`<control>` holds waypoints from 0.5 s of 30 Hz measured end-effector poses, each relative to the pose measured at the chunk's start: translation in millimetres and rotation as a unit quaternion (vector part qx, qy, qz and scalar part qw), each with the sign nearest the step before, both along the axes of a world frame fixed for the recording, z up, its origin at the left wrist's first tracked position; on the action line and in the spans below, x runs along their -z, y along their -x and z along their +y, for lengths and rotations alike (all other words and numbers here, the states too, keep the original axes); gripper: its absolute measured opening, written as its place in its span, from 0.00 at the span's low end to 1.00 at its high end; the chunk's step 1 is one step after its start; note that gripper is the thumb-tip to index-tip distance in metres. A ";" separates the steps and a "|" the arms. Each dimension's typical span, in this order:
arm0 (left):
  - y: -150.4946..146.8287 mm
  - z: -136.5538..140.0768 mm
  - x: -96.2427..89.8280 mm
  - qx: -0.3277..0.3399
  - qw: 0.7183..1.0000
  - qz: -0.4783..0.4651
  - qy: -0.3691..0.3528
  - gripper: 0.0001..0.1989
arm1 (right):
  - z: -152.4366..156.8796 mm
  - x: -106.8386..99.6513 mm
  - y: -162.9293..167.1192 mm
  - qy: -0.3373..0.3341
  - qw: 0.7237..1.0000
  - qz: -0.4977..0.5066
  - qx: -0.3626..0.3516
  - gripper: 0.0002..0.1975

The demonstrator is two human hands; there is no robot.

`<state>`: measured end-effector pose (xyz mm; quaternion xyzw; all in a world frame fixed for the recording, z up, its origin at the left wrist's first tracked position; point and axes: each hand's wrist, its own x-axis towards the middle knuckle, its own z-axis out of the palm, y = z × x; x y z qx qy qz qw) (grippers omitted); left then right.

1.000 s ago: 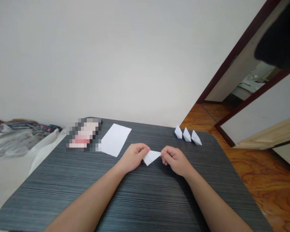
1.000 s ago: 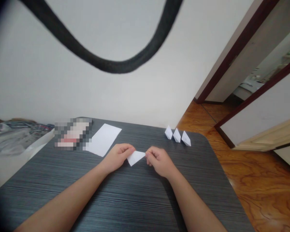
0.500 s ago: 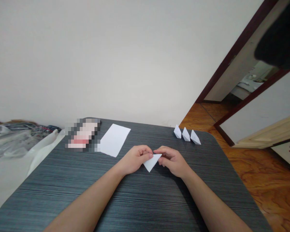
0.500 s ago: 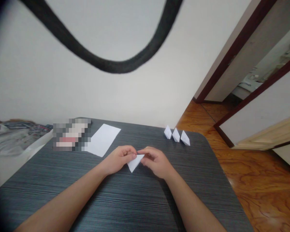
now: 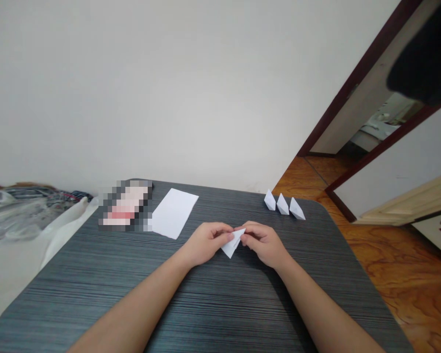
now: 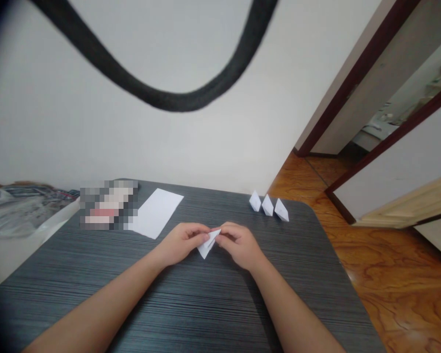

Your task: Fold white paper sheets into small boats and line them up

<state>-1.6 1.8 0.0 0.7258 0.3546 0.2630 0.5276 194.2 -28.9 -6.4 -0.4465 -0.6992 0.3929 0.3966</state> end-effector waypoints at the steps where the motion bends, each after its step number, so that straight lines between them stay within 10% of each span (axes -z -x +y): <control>1: -0.1 -0.1 0.5 -0.004 1.000 -0.003 -0.006 0.14 | 0.5 -0.6 0.0 -0.009 1.000 -0.008 0.003 0.08; 15: -0.1 -0.9 0.0 -0.023 0.995 0.006 -0.101 0.14 | 0.7 3.8 -0.3 -0.052 0.996 -0.062 0.032 0.06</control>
